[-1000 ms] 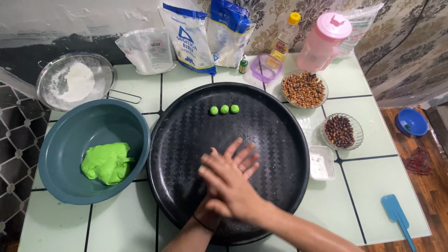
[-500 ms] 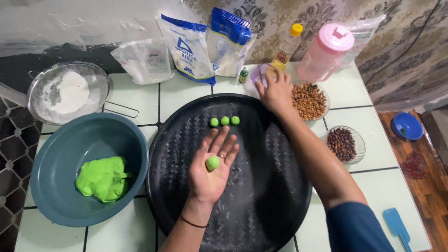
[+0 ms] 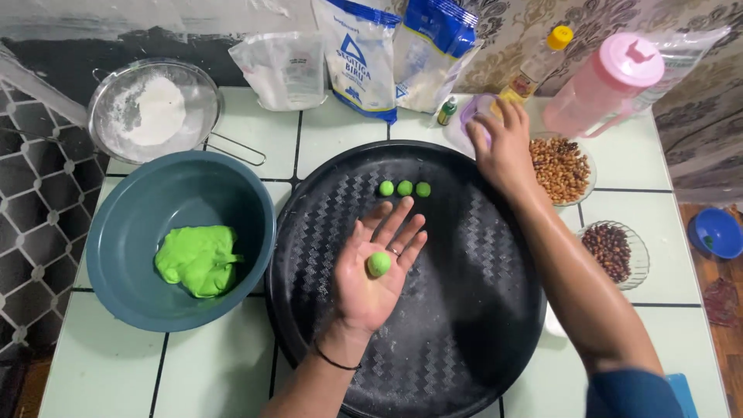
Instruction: Rolling small pieces of green dough into balls and placing them on a tray
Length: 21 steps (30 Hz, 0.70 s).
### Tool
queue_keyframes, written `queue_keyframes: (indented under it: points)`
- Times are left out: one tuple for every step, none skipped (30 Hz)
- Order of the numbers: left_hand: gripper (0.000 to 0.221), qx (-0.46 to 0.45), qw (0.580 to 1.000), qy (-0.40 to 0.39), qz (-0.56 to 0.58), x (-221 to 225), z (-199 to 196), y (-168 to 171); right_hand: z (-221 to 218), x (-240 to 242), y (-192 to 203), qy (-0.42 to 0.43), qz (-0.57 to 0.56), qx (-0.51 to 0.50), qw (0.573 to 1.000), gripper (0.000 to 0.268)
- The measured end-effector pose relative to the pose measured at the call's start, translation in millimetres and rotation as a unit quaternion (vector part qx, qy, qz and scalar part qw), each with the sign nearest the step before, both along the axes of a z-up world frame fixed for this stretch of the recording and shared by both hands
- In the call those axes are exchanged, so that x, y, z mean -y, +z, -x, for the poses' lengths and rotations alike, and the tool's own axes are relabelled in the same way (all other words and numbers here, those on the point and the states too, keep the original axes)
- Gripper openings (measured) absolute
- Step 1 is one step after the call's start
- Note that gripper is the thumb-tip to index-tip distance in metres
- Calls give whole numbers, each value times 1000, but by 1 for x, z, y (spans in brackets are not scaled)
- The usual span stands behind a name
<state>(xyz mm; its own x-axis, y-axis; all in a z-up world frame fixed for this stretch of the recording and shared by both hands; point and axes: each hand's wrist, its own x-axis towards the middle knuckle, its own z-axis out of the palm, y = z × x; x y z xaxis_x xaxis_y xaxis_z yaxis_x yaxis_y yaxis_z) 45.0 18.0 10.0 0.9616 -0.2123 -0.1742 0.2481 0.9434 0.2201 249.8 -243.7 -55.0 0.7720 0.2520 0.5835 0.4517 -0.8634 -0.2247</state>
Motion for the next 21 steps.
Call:
queue_keyframes:
  points:
    - [42, 4, 1000, 0, 1, 1, 1, 2, 33, -16, 28, 0, 1, 4, 1000, 30]
    - [41, -8, 1000, 5, -4, 3, 2, 3, 67, -32, 56, 59, -60, 8, 996, 27]
    - [39, -23, 1000, 10, -7, 6, 5, 4, 103, -46, 83, 118, -118, 8, 986, 31]
    - [39, -23, 1000, 9, -4, 9, 5, 5, 132, -54, 96, 118, -116, 8, 986, 31]
    - [42, -25, 1000, 9, -8, 12, 8, 5, 165, -62, 108, 158, -127, -21, 979, 36]
    - [44, -26, 1000, 8, -11, 16, 11, 5, 197, -70, 120, 199, -138, -51, 969, 42]
    - [44, -26, 1000, 6, -10, 19, 16, 6, 212, -73, 123, 197, -137, -51, 970, 42]
    - [43, 15, 1000, 1, 22, 22, 21, 8, 227, -76, 126, 233, -95, -39, 967, 43]
    - [43, 58, 997, -4, 53, 24, 25, 10, 241, -80, 129, 269, -53, -26, 961, 44]
    - [43, 60, 997, -5, 55, 26, 28, 13, 246, -80, 131, 268, -51, -24, 962, 44]
    - [45, 28, 999, -14, 44, 29, 34, 15, 253, -80, 132, 266, -21, -34, 963, 44]
    - [46, -5, 999, -23, 34, 31, 39, 18, 260, -81, 133, 264, 9, -43, 963, 45]
    - [46, -5, 999, -23, 34, 32, 43, 17, 264, -80, 133, 264, 9, -44, 963, 45]
    - [47, -2, 999, -27, 35, 33, 47, 17, 269, -79, 134, 270, 20, -36, 962, 45]
    - [48, 2, 999, -31, 36, 33, 50, 17, 272, -79, 134, 278, 31, -27, 960, 45]
    - [48, 3, 999, -30, 36, 32, 51, 13, 275, -76, 133, 278, 31, -27, 960, 45]
    - [46, 13, 999, -32, 32, 31, 53, 10, 278, -73, 132, 272, 36, -32, 961, 45]
    - [45, 23, 999, -34, 28, 31, 54, 6, 280, -69, 132, 265, 41, -37, 963, 45]
    - [45, 26, 999, -34, 28, 31, 57, 9, 282, -70, 130, 266, 41, -35, 963, 45]
    - [45, 22, 998, -41, 33, 31, 59, 11, 285, -71, 128, 262, 49, -37, 963, 48]
    - [45, 16, 998, -48, 38, 30, 64, 13, 288, -73, 126, 259, 56, -43, 963, 51]
